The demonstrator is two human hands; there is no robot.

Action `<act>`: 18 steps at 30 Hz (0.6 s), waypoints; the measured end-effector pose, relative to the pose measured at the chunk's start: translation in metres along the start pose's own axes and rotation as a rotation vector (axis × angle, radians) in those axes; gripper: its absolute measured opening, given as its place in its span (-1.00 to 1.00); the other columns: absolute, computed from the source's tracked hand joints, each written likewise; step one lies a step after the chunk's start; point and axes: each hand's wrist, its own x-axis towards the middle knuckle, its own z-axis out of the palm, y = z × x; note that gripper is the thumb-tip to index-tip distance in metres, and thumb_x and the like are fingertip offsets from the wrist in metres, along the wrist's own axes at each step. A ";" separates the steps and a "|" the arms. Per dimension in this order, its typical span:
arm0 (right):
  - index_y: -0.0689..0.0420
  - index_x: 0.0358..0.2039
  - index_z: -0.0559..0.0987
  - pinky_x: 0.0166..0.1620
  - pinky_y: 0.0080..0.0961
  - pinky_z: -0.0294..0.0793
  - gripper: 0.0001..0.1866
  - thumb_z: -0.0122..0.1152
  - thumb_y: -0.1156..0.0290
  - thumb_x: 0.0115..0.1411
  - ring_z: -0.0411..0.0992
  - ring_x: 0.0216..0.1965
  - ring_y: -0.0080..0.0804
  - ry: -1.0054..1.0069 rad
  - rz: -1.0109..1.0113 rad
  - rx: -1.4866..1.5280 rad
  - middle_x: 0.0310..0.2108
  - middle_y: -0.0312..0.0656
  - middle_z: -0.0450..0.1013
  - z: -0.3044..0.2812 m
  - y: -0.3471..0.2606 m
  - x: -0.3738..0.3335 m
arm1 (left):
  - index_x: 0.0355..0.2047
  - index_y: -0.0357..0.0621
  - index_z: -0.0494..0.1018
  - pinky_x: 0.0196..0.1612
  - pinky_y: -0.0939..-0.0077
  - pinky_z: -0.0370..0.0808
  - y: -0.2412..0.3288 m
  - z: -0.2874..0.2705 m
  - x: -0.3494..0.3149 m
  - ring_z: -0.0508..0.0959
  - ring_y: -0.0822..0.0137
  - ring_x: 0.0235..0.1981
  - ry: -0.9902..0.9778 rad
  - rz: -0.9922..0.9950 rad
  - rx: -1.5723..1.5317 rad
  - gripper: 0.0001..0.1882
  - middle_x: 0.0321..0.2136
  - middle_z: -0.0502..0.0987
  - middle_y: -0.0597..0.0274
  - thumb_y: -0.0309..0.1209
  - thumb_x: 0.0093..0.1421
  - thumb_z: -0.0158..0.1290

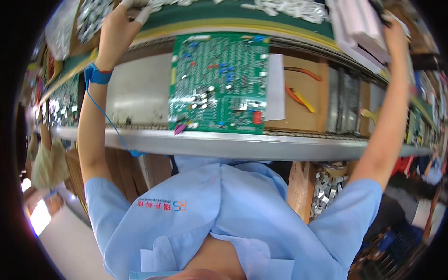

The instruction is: The recorder is assembling electronic components onto printed circuit boards (PCBs) on an assembly line.

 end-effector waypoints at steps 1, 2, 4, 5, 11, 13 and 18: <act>0.16 0.02 0.49 0.08 -0.26 0.36 -0.55 0.06 0.42 0.06 0.41 0.02 0.01 -0.013 0.006 -0.044 -0.06 0.08 0.48 0.005 0.025 0.005 | -0.38 -0.22 0.45 -0.25 0.46 0.46 0.021 -0.006 -0.006 0.54 0.36 -0.43 0.053 -0.011 -0.202 -0.92 -0.50 0.50 0.21 -0.53 0.09 0.12; 0.16 0.02 0.49 0.08 -0.26 0.36 -0.55 0.08 0.41 0.07 0.40 0.05 -0.01 0.030 -0.063 -0.055 -0.05 0.09 0.47 0.014 0.043 0.010 | -0.29 -0.25 0.41 -0.36 0.59 0.46 0.031 -0.016 -0.019 0.49 0.48 -0.42 -0.022 -0.121 -0.400 -0.82 -0.47 0.48 0.26 -0.53 0.11 0.16; 0.16 0.04 0.48 0.05 -0.23 0.39 -0.54 0.13 0.35 0.09 0.41 0.01 0.03 0.001 -0.040 -0.120 -0.06 0.10 0.47 0.022 0.040 0.013 | -0.19 -0.24 0.45 -0.37 0.58 0.44 0.043 -0.022 -0.045 0.48 0.47 -0.47 -0.063 -0.285 -0.475 -0.76 -0.46 0.49 0.26 -0.49 0.13 0.15; 0.18 0.05 0.46 0.04 -0.21 0.40 -0.51 0.15 0.30 0.09 0.42 0.00 0.07 -0.040 0.015 -0.247 -0.06 0.10 0.47 0.026 0.068 0.022 | -0.20 -0.25 0.50 -0.40 0.55 0.44 0.045 -0.020 -0.056 0.49 0.42 -0.51 -0.060 -0.301 -0.553 -0.77 -0.50 0.52 0.20 -0.44 0.14 0.16; 0.21 0.06 0.43 0.04 -0.16 0.39 -0.46 0.13 0.15 0.14 0.39 0.03 0.08 -0.060 -0.028 -0.246 -0.03 0.15 0.43 0.049 0.102 0.042 | -0.13 -0.15 0.53 -0.30 0.70 0.40 0.026 -0.029 -0.122 0.45 0.65 -0.40 -0.283 -0.340 -0.488 -0.70 -0.34 0.54 0.42 -0.43 0.10 0.21; 0.16 0.07 0.43 -0.03 -0.19 0.41 -0.49 0.11 0.13 0.19 0.42 0.01 0.03 -0.099 -0.012 -0.240 -0.05 0.10 0.46 0.061 0.107 0.040 | -0.20 -0.15 0.54 -0.40 0.73 0.38 0.025 -0.026 -0.133 0.43 0.66 -0.50 -0.374 -0.443 -0.533 -0.75 -0.40 0.55 0.43 -0.43 0.09 0.23; 0.13 0.09 0.42 -0.05 -0.19 0.41 -0.50 0.05 0.12 0.22 0.44 -0.03 0.06 -0.122 0.068 -0.216 -0.06 0.11 0.46 0.046 0.124 0.034 | -0.16 -0.24 0.48 -0.43 0.70 0.47 0.044 -0.038 -0.144 0.54 0.55 -0.50 -0.499 -0.677 -0.834 -0.71 -0.45 0.59 0.24 -0.42 0.12 0.21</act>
